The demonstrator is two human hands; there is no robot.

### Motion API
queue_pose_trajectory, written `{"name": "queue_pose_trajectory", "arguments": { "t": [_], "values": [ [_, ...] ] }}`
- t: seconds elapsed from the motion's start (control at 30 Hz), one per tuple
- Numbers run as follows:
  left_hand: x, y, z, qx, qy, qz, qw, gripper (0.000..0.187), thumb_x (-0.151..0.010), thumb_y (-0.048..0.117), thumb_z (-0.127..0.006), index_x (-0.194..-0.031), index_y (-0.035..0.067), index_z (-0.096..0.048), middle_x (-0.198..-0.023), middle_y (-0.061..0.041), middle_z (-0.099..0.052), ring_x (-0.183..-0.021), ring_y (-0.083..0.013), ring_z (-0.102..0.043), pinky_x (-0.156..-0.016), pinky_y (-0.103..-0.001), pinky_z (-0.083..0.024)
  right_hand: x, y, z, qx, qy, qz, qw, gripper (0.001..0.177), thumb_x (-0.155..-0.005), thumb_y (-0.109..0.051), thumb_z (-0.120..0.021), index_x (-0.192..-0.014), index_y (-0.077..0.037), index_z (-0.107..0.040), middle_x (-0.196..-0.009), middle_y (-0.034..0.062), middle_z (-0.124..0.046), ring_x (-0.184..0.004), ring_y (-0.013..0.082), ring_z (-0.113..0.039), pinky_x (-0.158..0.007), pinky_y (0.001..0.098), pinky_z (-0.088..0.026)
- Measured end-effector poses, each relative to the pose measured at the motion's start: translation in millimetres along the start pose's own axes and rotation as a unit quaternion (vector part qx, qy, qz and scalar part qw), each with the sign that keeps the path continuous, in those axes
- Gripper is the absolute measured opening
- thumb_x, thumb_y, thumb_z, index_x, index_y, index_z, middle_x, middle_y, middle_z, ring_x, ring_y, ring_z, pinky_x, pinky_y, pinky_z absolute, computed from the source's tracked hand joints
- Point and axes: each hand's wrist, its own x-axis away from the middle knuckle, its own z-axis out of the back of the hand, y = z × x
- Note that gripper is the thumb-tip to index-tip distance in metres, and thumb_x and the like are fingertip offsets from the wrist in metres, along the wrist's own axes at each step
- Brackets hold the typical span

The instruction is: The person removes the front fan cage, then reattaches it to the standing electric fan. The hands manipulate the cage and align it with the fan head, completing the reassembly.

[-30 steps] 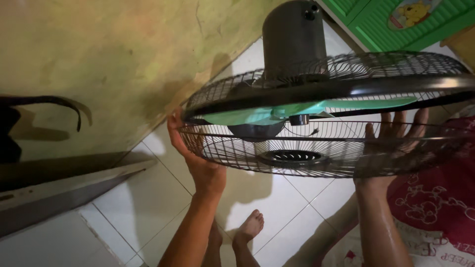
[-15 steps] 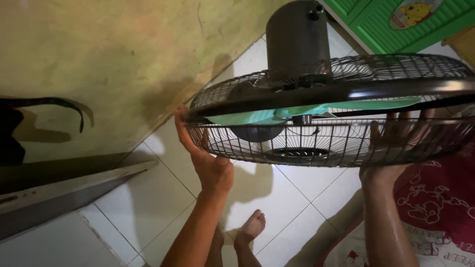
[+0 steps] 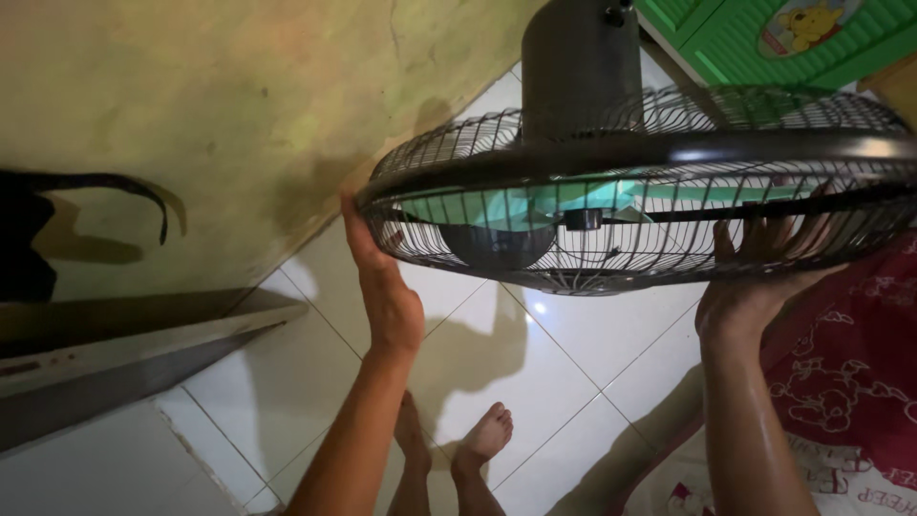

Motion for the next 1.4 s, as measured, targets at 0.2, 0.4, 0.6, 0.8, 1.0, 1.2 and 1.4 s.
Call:
{"name": "queue_pose_trajectory", "arguments": {
  "t": [0.2, 0.4, 0.6, 0.8, 1.0, 1.2, 1.4],
  "values": [
    [-15.5, -27.0, 15.5, 0.083, -0.046, 0.092, 0.991, 0.107, -0.091, 0.083, -0.05, -0.159, 0.004, -0.026, -0.153, -0.012, -0.039, -0.143, -0.0236, -0.042, -0.118, -0.044, -0.042, -5.6, -4.7, -10.3, 0.03, -0.01, 0.013, 0.999, 0.093, -0.1, -0.088, -0.021, -0.169, -0.029, -0.007, -0.181, 0.0033, 0.002, -0.17, 0.041, -0.006, -0.134, 0.0717, -0.015],
    [-20.8, -34.6, 13.2, 0.115, -0.063, 0.043, 0.991, 0.099, -0.097, 0.082, -0.045, -0.157, 0.005, -0.03, -0.155, -0.01, -0.043, -0.147, -0.0222, -0.043, -0.126, -0.041, -0.035, -2.2, 2.1, -3.0, 0.038, 0.01, 0.012, 0.999, 0.096, -0.097, -0.088, -0.019, -0.17, -0.026, -0.004, -0.182, 0.0102, -0.002, -0.164, 0.0415, -0.012, -0.132, 0.0691, -0.015],
    [-19.8, -36.6, 8.9, 0.03, -0.037, 0.001, 0.999, 0.089, -0.106, 0.073, -0.03, -0.16, 0.003, -0.031, -0.154, -0.011, -0.044, -0.146, -0.0226, -0.044, -0.127, -0.038, -0.031, -4.8, 5.9, 3.8, 0.009, -0.004, 0.028, 1.0, 0.099, -0.095, -0.087, -0.019, -0.17, -0.026, 0.003, -0.181, 0.0135, 0.001, -0.164, 0.0408, -0.015, -0.129, 0.0653, -0.016],
    [-27.7, -59.0, 11.4, 0.008, -0.026, -0.011, 1.0, 0.076, -0.113, 0.062, -0.024, -0.161, 0.003, -0.026, -0.154, -0.014, -0.047, -0.143, -0.0251, -0.049, -0.125, -0.038, -0.035, -4.8, 0.8, -12.5, 0.018, 0.025, 0.024, 0.999, 0.095, -0.099, -0.086, -0.023, -0.169, -0.025, -0.004, -0.177, 0.0241, -0.022, -0.152, 0.0423, -0.026, -0.129, 0.0666, -0.021],
    [-61.7, -91.4, 14.7, 0.024, -0.022, -0.024, 0.999, 0.063, -0.116, 0.049, -0.023, -0.158, 0.002, -0.027, -0.151, -0.016, -0.05, -0.139, -0.0266, -0.053, -0.121, -0.039, -0.042, -2.0, -3.1, -34.4, 0.022, 0.042, 0.033, 0.998, 0.095, -0.1, -0.085, -0.025, -0.17, -0.027, 0.0, -0.175, 0.0214, -0.026, -0.159, 0.042, -0.03, -0.132, 0.0674, -0.022],
    [-101.8, -105.0, 21.1, 0.118, -0.064, -0.017, 0.991, 0.065, -0.116, 0.054, -0.022, -0.156, 0.003, -0.033, -0.149, -0.015, -0.052, -0.137, -0.0249, -0.054, -0.12, -0.04, -0.045, 10.3, -1.3, -63.6, 0.031, 0.1, 0.052, 0.993, 0.092, -0.104, -0.082, -0.03, -0.17, -0.026, 0.003, -0.175, 0.0193, -0.028, -0.159, 0.042, -0.038, -0.133, 0.0655, -0.028],
    [-137.3, -109.8, 29.0, 0.155, -0.11, 0.005, 0.982, 0.069, -0.113, 0.056, -0.017, -0.155, 0.006, -0.035, -0.151, -0.015, -0.05, -0.138, -0.0259, -0.053, -0.12, -0.042, -0.044, 30.3, -12.2, -96.1, -0.007, 0.136, 0.066, 0.989, 0.083, -0.111, -0.069, -0.035, -0.172, -0.018, -0.011, -0.174, 0.0192, -0.031, -0.156, 0.035, -0.038, -0.135, 0.0577, -0.028]
  ]
}}
